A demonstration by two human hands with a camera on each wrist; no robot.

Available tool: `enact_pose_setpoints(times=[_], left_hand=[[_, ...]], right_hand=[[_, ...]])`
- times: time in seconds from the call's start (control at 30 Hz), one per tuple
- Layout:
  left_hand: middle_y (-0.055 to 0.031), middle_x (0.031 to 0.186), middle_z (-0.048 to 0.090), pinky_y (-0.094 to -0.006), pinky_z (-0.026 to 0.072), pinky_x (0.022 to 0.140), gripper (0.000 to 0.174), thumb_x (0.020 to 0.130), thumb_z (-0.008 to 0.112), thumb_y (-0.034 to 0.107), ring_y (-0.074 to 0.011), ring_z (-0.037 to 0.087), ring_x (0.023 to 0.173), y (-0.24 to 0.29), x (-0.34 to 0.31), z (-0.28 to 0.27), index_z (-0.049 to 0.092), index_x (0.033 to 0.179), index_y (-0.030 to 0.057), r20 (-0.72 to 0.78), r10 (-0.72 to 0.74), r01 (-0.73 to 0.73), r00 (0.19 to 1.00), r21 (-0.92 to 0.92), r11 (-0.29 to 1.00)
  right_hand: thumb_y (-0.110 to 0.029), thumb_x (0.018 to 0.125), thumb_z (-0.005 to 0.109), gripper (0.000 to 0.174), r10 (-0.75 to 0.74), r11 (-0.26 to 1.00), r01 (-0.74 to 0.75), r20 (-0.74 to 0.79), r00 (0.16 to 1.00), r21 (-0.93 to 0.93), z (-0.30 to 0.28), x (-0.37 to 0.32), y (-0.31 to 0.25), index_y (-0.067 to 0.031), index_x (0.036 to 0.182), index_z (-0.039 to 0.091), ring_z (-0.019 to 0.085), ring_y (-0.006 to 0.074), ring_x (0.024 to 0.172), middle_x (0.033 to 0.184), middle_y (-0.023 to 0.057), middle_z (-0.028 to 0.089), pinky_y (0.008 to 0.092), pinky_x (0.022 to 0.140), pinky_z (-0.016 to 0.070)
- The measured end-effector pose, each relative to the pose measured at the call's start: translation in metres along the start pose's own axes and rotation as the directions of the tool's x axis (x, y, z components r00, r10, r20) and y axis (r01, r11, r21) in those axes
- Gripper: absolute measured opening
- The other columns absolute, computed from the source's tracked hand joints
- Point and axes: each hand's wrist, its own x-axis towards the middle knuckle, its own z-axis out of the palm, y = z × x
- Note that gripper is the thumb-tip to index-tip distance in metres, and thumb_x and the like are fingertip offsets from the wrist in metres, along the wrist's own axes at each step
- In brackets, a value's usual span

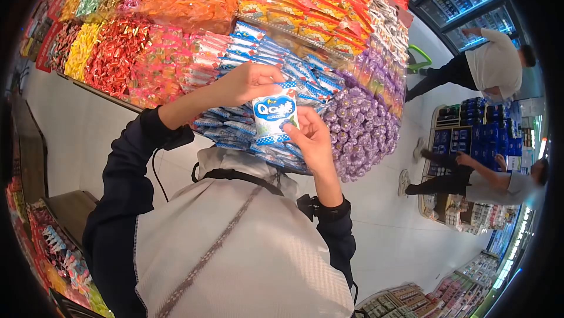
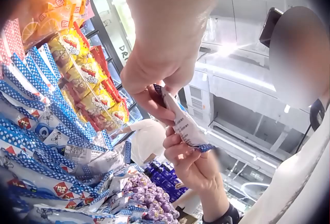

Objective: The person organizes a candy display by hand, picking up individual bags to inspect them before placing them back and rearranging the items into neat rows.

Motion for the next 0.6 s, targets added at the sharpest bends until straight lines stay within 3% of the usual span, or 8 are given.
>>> enact_pose_setpoints(times=[0.1,0.2,0.33,0.43,0.53,0.6], left_hand=[[-0.0045,0.082,0.061,-0.0215,0.0464,0.063,0.016,0.086,0.054,0.011,-0.0057,0.056,0.074,-0.008,0.001,0.002,0.054,0.096,-0.0013,-0.031,0.031,-0.033,0.999,-0.061,0.998],[-0.0048,0.083,0.060,-0.0233,0.0502,0.061,0.021,0.085,0.055,0.012,-0.0075,0.057,0.074,0.009,-0.006,0.005,0.051,0.100,-0.0016,-0.091,-0.113,0.093,0.989,-0.200,0.975],[-0.0073,0.081,0.061,-0.0233,0.0519,0.056,0.028,0.083,0.059,0.018,-0.0092,0.058,0.068,-0.002,-0.012,0.014,0.049,0.100,-0.0018,-0.070,-0.069,0.049,0.995,-0.248,0.968],[-0.0059,0.081,0.059,-0.0228,0.0512,0.059,0.023,0.083,0.059,0.013,-0.0082,0.057,0.072,-0.006,-0.014,0.017,0.047,0.097,-0.0011,-0.018,-0.064,0.057,0.998,-0.244,0.968],[-0.0051,0.079,0.060,-0.0219,0.0502,0.057,0.021,0.082,0.059,0.012,-0.0088,0.057,0.069,0.005,-0.018,0.018,0.049,0.095,-0.0005,-0.026,-0.162,0.152,0.986,-0.227,0.962],[-0.0042,0.076,0.060,-0.0216,0.0496,0.057,0.019,0.081,0.059,0.012,-0.0089,0.058,0.066,0.004,-0.020,0.022,0.049,0.093,0.0001,-0.076,-0.208,0.175,0.975,-0.310,0.935]], right_hand=[[0.002,0.082,0.056,0.025,-0.001,1.000,0.000,-0.055,0.998,-0.027,0.000,0.000,0.002,0.0020,0.106,0.047,0.058,0.0099,0.085,0.097,0.0078,0.061,0.0220,0.069,0.0496],[0.003,0.082,0.056,0.025,-0.025,0.999,0.021,-0.148,0.989,-0.030,-0.006,0.002,0.005,0.0009,0.105,0.047,0.058,0.0106,0.086,0.096,0.0074,0.061,0.0228,0.071,0.0497],[0.004,0.081,0.055,0.026,-0.112,0.994,0.111,-0.238,0.965,-0.016,-0.006,0.003,0.004,-0.0001,0.105,0.045,0.058,0.0115,0.088,0.098,0.0073,0.060,0.0244,0.073,0.0504],[0.004,0.081,0.055,0.027,-0.092,0.996,0.085,-0.233,0.968,-0.037,-0.006,0.002,0.003,0.0002,0.106,0.045,0.057,0.0120,0.089,0.101,0.0085,0.059,0.0256,0.073,0.0511],[0.001,0.083,0.054,0.026,-0.099,0.995,0.097,-0.209,0.973,-0.020,-0.007,0.001,0.006,0.0003,0.107,0.045,0.058,0.0121,0.089,0.101,0.0086,0.059,0.0261,0.071,0.0517],[-0.002,0.084,0.053,0.025,-0.088,0.995,0.096,-0.180,0.980,0.036,-0.008,-0.001,0.005,0.0005,0.108,0.045,0.058,0.0124,0.088,0.101,0.0085,0.059,0.0265,0.070,0.0519]])
